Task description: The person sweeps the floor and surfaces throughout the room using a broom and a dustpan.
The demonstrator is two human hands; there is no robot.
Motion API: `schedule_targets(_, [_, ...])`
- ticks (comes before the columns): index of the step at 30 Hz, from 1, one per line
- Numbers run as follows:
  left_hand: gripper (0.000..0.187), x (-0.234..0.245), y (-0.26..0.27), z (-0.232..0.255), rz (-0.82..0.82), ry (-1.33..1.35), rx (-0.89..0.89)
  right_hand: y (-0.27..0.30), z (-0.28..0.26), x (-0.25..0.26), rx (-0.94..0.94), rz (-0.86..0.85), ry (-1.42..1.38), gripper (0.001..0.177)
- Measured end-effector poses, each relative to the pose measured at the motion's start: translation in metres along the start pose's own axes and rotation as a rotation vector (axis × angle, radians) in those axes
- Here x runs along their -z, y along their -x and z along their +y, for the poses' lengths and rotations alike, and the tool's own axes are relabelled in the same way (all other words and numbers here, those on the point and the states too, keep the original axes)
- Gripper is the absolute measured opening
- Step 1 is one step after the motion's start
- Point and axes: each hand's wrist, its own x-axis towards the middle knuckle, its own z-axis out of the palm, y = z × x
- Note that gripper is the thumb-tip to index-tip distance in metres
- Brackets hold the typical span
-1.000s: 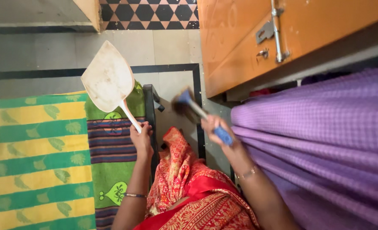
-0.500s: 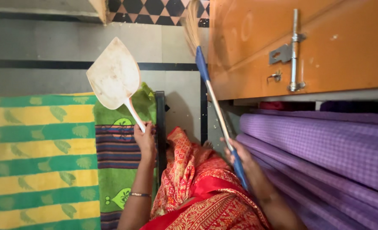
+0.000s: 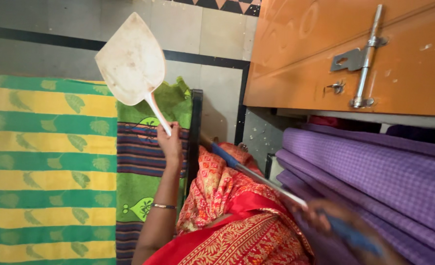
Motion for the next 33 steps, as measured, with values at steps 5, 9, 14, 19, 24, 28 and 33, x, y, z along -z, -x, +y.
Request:
schedule_targets(5, [0.013, 0.003, -0.001, 0.003, -0.042, -0.021, -0.044, -0.108, -0.114, -0.003, -0.206, -0.062, -0.212, 0.028])
schedule_targets(9, [0.010, 0.011, 0.002, 0.011, -0.056, -0.170, -0.127, -0.162, -0.138, -0.054, 0.042, -0.026, -0.015, 0.013])
schedule_targets(14, [0.011, 0.016, 0.004, 0.015, -0.044, -0.027, 0.030, -0.161, -0.105, -0.116, 0.238, 0.325, 0.432, 0.017])
schedule_targets(19, [0.013, 0.024, 0.001, 0.013, -0.028, -0.164, -0.111, -0.090, -0.102, -0.096, 0.054, -0.015, 0.174, 0.029])
schedule_targets(24, [0.010, 0.024, -0.005, 0.029, 0.043, -0.147, -0.076, -0.147, -0.153, -0.053, 0.014, 0.090, 0.262, 0.025])
schedule_targets(28, [0.010, 0.027, 0.003, 0.042, 0.119, -0.270, -0.165, -0.204, -0.212, -0.031, -0.061, -0.025, 0.180, 0.032])
schedule_targets(33, [0.011, 0.015, 0.004, 0.043, 0.136, -0.228, -0.159, -0.202, -0.217, -0.043, -0.118, -0.015, 0.025, 0.027])
